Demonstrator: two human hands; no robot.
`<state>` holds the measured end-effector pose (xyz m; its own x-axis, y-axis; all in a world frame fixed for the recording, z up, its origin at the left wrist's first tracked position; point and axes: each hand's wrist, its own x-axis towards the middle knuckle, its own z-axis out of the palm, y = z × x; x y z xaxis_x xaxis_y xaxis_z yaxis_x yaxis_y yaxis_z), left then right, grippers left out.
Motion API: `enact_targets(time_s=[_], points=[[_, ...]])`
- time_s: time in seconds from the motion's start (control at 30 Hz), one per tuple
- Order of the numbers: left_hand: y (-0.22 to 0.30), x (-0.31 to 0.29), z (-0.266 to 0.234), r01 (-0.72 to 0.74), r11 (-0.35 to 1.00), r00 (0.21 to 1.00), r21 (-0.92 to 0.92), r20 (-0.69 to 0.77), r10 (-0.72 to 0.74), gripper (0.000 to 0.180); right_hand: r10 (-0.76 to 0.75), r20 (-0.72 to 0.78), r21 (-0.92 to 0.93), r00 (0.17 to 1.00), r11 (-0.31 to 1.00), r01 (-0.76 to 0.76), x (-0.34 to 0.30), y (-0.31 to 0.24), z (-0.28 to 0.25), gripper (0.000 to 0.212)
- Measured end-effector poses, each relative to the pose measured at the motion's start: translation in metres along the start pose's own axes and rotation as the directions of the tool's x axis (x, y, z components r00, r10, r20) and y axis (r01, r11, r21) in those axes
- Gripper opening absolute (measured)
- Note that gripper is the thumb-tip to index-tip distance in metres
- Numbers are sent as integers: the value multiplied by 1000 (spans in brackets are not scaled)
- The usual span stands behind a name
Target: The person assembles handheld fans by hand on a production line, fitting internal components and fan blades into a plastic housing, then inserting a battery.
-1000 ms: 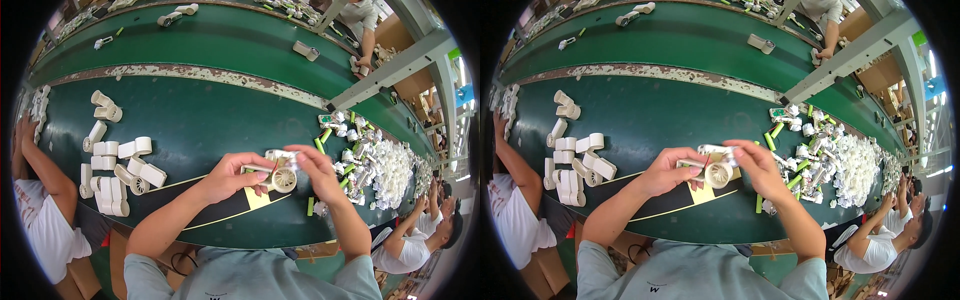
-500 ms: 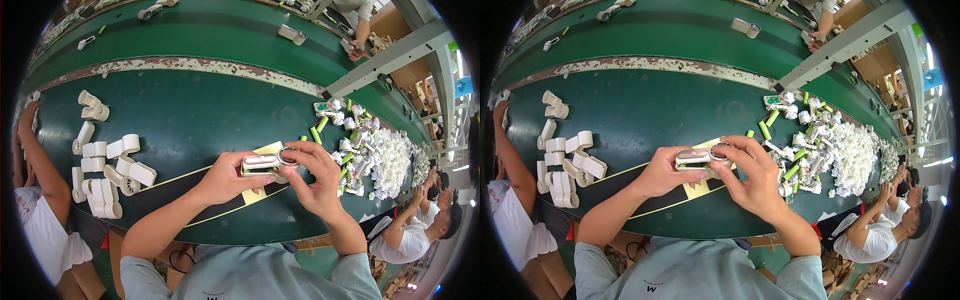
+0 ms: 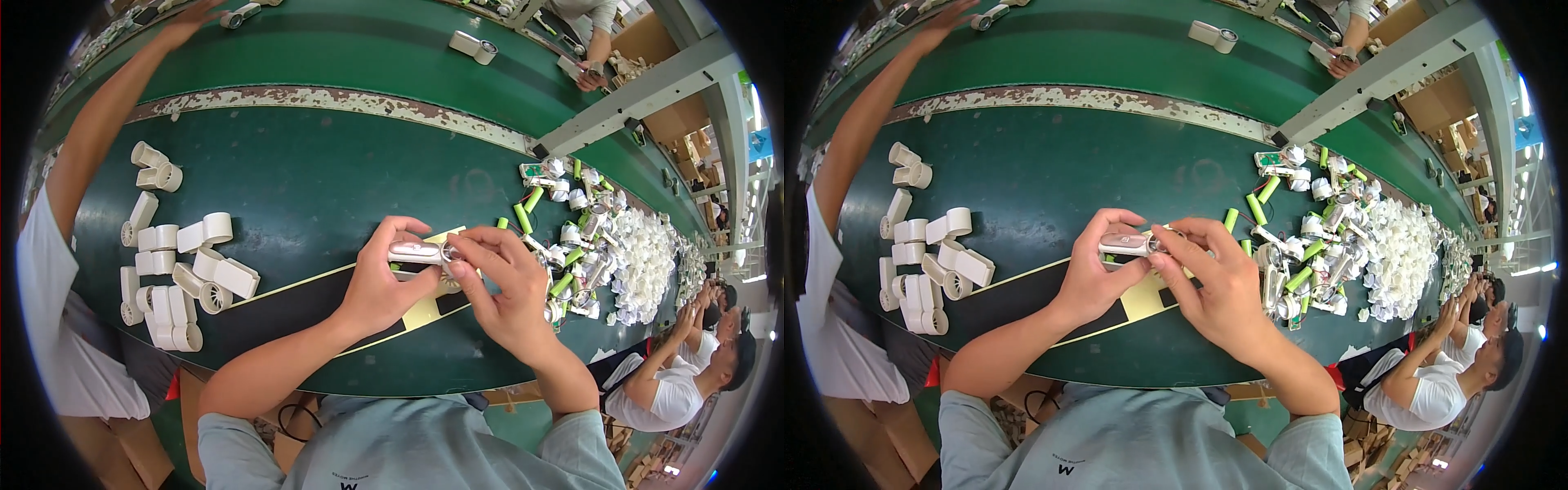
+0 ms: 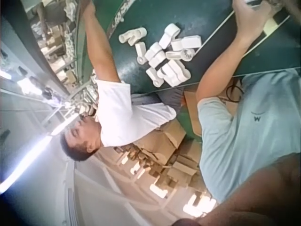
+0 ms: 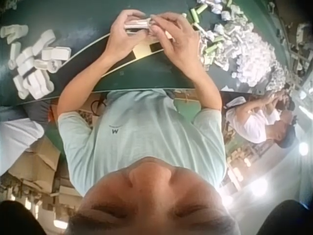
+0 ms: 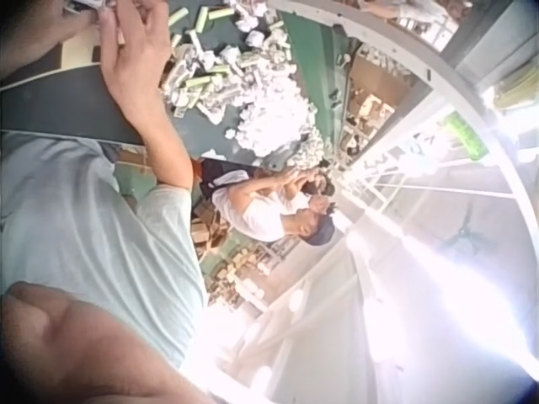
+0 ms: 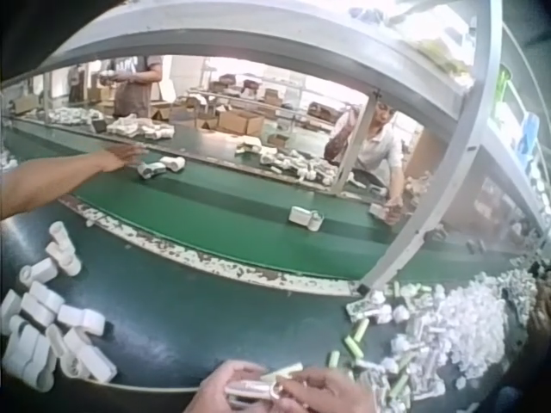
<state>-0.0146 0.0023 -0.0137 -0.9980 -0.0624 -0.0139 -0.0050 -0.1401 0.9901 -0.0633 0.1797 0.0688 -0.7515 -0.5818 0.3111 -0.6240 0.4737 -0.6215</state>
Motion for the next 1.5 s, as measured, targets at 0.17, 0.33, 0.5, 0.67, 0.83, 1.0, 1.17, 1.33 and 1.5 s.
enact_targets(time_s=[0.17, 0.33, 0.5, 0.67, 0.83, 1.0, 1.17, 1.33, 1.5], points=[[-3, 0, -2, 91, 985, 996, -146, 6, -91, 45, -35, -17, 9, 999, 999, 35, 0, 5, 4, 26], [4, 0, -4, 160, 954, 987, -253, 64, -148, 42, -9, -2, 48, 1000, 999, 9, -1, 7, 3, 24], [-2, 1, -8, 156, 934, 987, -323, 94, -133, 37, -41, -3, 16, 999, 999, 41, 0, 7, 4, 26], [2, -1, -6, 163, 921, 965, -354, 252, -74, 34, -54, -18, 22, 998, 998, 54, -1, 21, -4, 25], [3, 1, -5, 152, 943, 967, -295, 242, -80, 33, -83, -44, 74, 996, 994, 86, -11, 29, -7, 23], [-2, 3, -6, 188, 943, 954, -276, 279, -109, 33, -17, -59, 73, 998, 997, 21, -14, 24, -8, 21], [1, 5, -5, 249, 898, 944, -363, 300, -140, 34, 1, -121, 120, 993, 993, 14, -21, 23, -2, 18], [-3, 4, -4, 166, 945, 949, -281, 306, -76, 37, 2, -160, 114, 987, 993, 16, -27, 23, -1, 19], [-4, 5, -3, 191, 942, 945, -274, 313, -101, 36, 31, -151, 111, 988, 994, -14, -26, 25, 0, 19]])
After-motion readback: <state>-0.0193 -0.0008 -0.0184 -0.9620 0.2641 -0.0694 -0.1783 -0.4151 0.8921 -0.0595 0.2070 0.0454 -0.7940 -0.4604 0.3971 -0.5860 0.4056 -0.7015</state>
